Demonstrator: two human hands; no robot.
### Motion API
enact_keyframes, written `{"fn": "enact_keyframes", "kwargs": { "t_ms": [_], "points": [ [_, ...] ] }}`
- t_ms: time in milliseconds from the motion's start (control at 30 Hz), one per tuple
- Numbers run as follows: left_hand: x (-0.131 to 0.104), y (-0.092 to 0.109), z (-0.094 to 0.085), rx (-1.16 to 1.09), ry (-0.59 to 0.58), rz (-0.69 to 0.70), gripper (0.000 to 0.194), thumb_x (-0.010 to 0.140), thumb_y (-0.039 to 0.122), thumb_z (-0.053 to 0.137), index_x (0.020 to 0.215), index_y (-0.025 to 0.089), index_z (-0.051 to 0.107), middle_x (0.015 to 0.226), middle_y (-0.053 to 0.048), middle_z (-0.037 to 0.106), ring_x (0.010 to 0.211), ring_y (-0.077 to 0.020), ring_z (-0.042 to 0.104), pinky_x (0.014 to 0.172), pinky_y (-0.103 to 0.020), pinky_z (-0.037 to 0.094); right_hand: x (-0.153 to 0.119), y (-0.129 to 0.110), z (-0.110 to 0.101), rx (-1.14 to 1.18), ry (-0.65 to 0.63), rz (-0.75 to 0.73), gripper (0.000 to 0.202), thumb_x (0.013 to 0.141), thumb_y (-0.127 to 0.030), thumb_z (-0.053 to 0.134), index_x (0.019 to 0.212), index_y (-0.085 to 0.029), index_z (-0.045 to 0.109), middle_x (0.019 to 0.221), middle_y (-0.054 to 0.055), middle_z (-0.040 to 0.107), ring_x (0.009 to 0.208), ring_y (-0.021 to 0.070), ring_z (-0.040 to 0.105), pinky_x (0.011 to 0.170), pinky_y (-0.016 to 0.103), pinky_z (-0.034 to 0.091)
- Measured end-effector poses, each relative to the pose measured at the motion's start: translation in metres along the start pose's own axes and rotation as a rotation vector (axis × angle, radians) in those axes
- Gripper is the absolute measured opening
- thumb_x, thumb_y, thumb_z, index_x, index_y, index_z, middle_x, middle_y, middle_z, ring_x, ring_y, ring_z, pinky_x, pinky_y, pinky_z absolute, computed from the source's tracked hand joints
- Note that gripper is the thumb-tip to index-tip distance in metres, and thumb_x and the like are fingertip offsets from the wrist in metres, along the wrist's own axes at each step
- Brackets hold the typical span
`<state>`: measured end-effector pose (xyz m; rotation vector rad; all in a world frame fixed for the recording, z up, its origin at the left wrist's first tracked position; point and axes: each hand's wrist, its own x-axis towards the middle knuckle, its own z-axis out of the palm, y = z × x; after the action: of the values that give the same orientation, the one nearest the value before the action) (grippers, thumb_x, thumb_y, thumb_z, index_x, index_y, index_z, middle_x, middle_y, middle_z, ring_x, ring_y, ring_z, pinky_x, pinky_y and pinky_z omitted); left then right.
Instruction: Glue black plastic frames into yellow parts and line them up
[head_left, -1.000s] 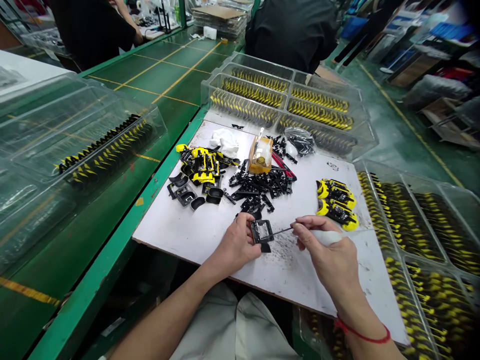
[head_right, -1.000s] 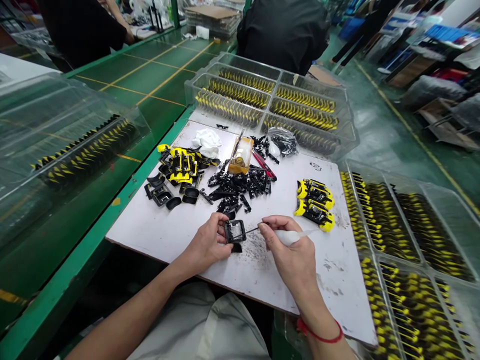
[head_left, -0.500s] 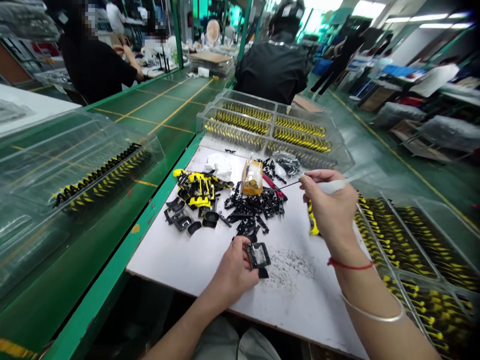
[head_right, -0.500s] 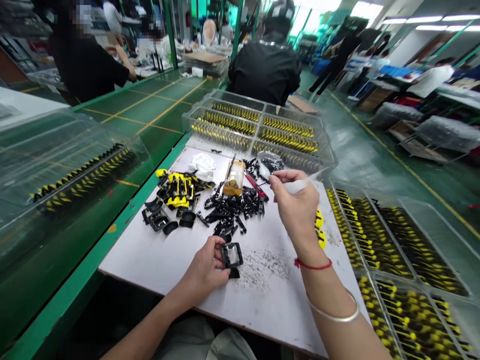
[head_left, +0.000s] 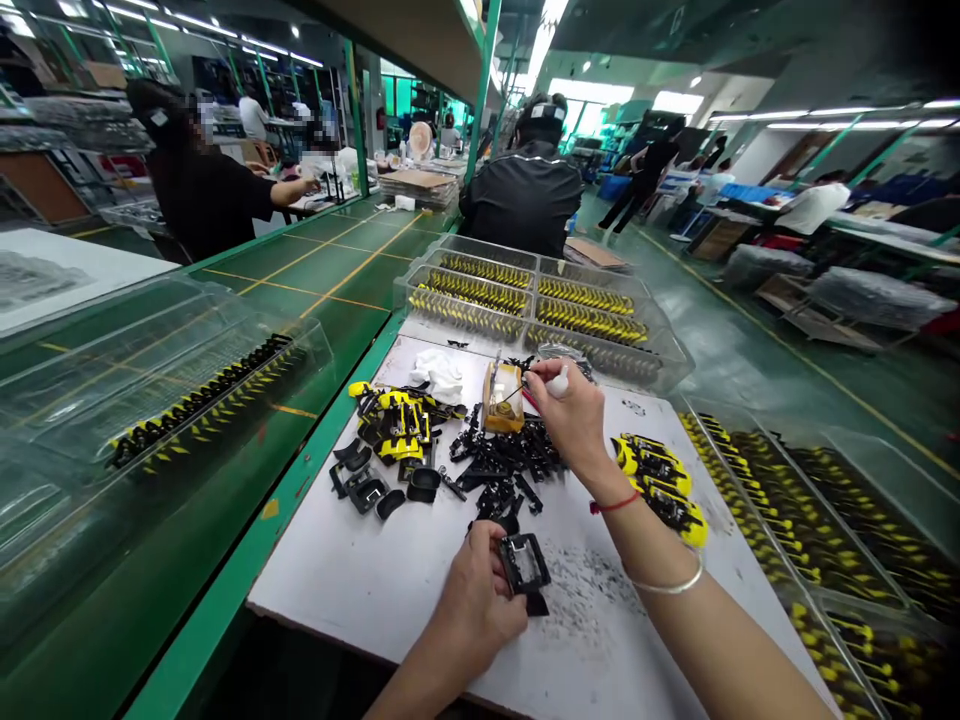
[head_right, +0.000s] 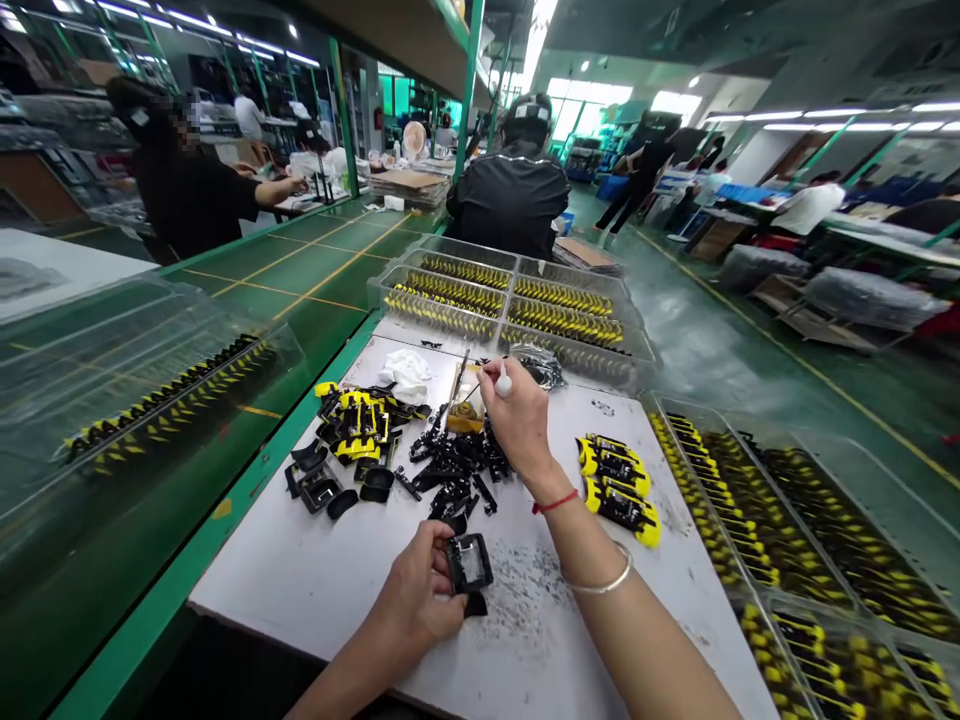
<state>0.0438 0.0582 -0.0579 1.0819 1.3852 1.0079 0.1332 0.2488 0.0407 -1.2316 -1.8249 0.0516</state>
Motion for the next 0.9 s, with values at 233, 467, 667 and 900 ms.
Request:
{"fn": "enact_keyframes", "kwargs": {
  "t_ms": [233,467,667,900],
  "points": [
    [-0.003,0.007,-0.005,-0.005,-0.010,0.008,0.054,0.058,0.005,0.062,0.107,0.018,0.043,0.078,0.004,0.053,0.055,-0.0074,0.054,0.049,-0.017,0.044,-0.017,0.014,0.011,0.006,-0.221,-0.059,0.014,0.081,-0.025,0.057,0.091,-0.018,0.063,0.086,0.006,0.068,0.078,0.0211,0.062,0.073,0.032,0.046],
    [-0.003,0.009,-0.008,-0.003,-0.045,0.006,0.055,0.059,0.005,0.062,0.109,0.018,0.042,0.078,0.003,0.055,0.058,-0.0093,0.056,0.051,-0.020,0.048,-0.042,-0.009,-0.035,0.172,-0.482,0.169,0.025,0.085,-0.036,0.054,0.103,-0.020,0.061,0.076,0.003,0.066,0.066,0.0175,0.061,0.062,0.029,0.047],
    [-0.016,0.017,-0.012,0.267,-0.002,0.354,0.064,0.067,-0.001,0.050,0.126,0.020,0.040,0.112,-0.009,0.053,0.095,-0.0201,0.058,0.081,-0.035,0.054,-0.091,-0.031,-0.080,0.336,-1.006,0.499,0.035,0.084,-0.042,0.057,0.111,-0.020,0.060,0.059,-0.003,0.058,0.051,0.0123,0.054,0.048,0.023,0.041],
    [-0.023,0.039,-0.010,0.592,0.147,0.705,0.070,0.081,-0.003,0.040,0.143,0.021,0.019,0.122,-0.012,0.053,0.111,-0.0201,0.055,0.092,-0.036,0.052,-0.118,-0.010,-0.102,0.741,-0.805,0.666,0.035,0.078,-0.046,0.064,0.098,-0.020,0.050,0.066,-0.005,0.052,0.050,0.0076,0.048,0.042,0.019,0.034]
  ]
}}
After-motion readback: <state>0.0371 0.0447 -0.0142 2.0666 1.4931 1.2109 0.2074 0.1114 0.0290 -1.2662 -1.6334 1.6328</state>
